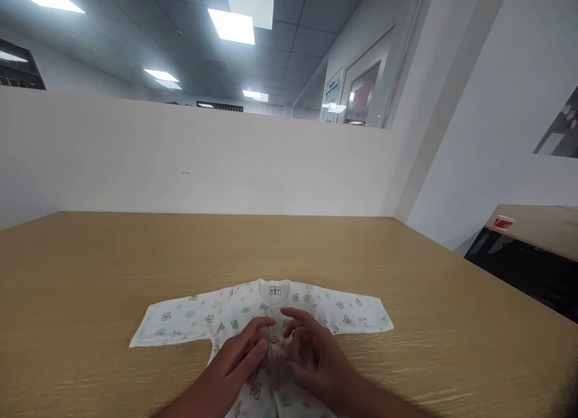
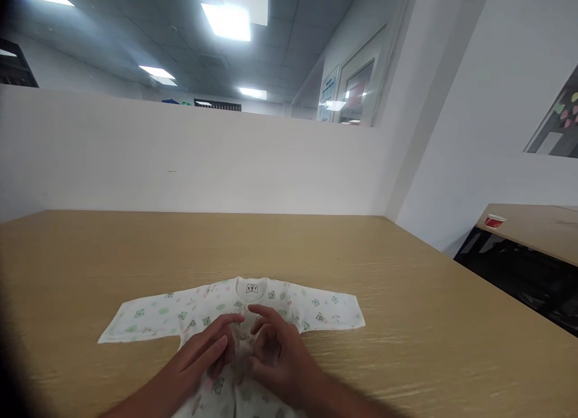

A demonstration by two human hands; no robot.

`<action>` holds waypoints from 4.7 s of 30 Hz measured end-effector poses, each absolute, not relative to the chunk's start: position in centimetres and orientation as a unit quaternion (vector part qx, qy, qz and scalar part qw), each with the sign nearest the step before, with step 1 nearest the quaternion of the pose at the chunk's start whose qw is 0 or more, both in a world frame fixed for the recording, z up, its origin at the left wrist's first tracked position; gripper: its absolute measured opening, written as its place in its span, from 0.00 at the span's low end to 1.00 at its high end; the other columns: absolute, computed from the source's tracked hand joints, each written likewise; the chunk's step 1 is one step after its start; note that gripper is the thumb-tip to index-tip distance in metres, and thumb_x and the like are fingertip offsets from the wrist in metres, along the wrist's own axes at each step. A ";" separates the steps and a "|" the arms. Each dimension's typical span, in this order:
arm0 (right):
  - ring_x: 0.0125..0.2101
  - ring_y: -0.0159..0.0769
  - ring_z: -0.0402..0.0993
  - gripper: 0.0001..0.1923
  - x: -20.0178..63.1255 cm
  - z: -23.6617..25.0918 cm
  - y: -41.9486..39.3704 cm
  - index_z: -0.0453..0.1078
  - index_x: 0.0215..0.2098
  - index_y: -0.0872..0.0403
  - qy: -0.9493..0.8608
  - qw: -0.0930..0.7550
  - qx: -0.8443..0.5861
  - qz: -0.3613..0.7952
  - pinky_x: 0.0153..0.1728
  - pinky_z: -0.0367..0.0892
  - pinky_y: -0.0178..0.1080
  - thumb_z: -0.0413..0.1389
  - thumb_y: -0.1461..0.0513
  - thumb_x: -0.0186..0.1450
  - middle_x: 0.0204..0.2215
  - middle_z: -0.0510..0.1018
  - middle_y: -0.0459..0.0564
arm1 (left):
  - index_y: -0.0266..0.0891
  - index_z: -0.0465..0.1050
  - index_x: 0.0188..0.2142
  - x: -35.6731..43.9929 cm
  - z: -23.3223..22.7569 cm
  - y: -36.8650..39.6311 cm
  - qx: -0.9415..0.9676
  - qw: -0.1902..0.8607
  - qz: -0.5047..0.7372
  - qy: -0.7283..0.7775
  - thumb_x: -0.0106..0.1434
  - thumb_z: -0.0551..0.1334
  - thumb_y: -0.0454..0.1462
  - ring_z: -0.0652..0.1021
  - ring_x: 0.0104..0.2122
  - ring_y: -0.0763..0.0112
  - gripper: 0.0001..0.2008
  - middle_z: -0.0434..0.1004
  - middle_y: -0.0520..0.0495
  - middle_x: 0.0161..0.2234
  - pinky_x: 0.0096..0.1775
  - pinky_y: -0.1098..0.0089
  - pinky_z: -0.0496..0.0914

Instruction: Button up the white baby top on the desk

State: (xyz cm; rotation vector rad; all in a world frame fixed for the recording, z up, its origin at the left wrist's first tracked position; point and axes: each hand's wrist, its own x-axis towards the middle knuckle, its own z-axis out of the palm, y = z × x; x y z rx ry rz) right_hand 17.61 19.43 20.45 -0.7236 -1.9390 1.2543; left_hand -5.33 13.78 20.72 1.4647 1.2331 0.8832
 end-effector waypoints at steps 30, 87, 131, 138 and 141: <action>0.29 0.31 0.64 0.26 17.2 20.5 19.2 0.66 0.60 0.47 -0.754 0.350 -0.294 0.473 0.32 0.64 0.36 0.62 0.60 0.65 0.30 0.69 0.42 | 0.54 0.64 0.67 -5.2 21.2 13.4 0.596 0.494 0.355 0.524 0.70 0.55 0.60 0.73 0.49 0.57 0.31 0.77 0.47 0.50 0.58 0.58 0.65; 0.65 0.48 0.64 0.53 18.0 20.8 19.9 0.44 0.75 0.45 -0.732 0.352 -0.250 0.527 0.51 0.68 0.48 0.66 0.63 0.59 0.41 0.81 0.51 | 0.55 0.57 0.69 -4.9 21.1 13.5 0.607 0.488 0.363 0.511 0.71 0.53 0.59 0.71 0.38 0.65 0.31 0.70 0.52 0.38 0.47 0.64 0.67; 0.55 0.42 0.70 0.56 17.8 20.1 20.9 0.46 0.74 0.37 -0.662 0.346 -0.210 0.630 0.57 0.62 0.50 0.71 0.64 0.57 0.50 0.76 0.49 | 0.53 0.59 0.68 -5.5 20.2 13.8 0.598 0.521 0.396 0.463 0.74 0.50 0.57 0.69 0.35 0.66 0.28 0.69 0.52 0.36 0.47 0.62 0.66; 0.38 0.37 0.72 0.30 17.4 20.1 21.2 0.69 0.61 0.48 -0.630 0.378 -0.251 0.631 0.42 0.66 0.42 0.68 0.61 0.61 0.26 0.67 0.40 | 0.52 0.62 0.66 -5.5 20.4 13.5 0.599 0.516 0.383 0.477 0.73 0.50 0.57 0.70 0.34 0.66 0.28 0.70 0.51 0.37 0.49 0.61 0.66; 0.53 0.44 0.71 0.40 17.5 20.3 21.1 0.63 0.68 0.46 -0.649 0.378 -0.220 0.622 0.55 0.64 0.49 0.68 0.61 0.60 0.29 0.72 0.43 | 0.51 0.62 0.66 -5.4 20.7 13.5 0.605 0.513 0.388 0.470 0.74 0.50 0.57 0.69 0.34 0.66 0.28 0.69 0.51 0.36 0.48 0.61 0.66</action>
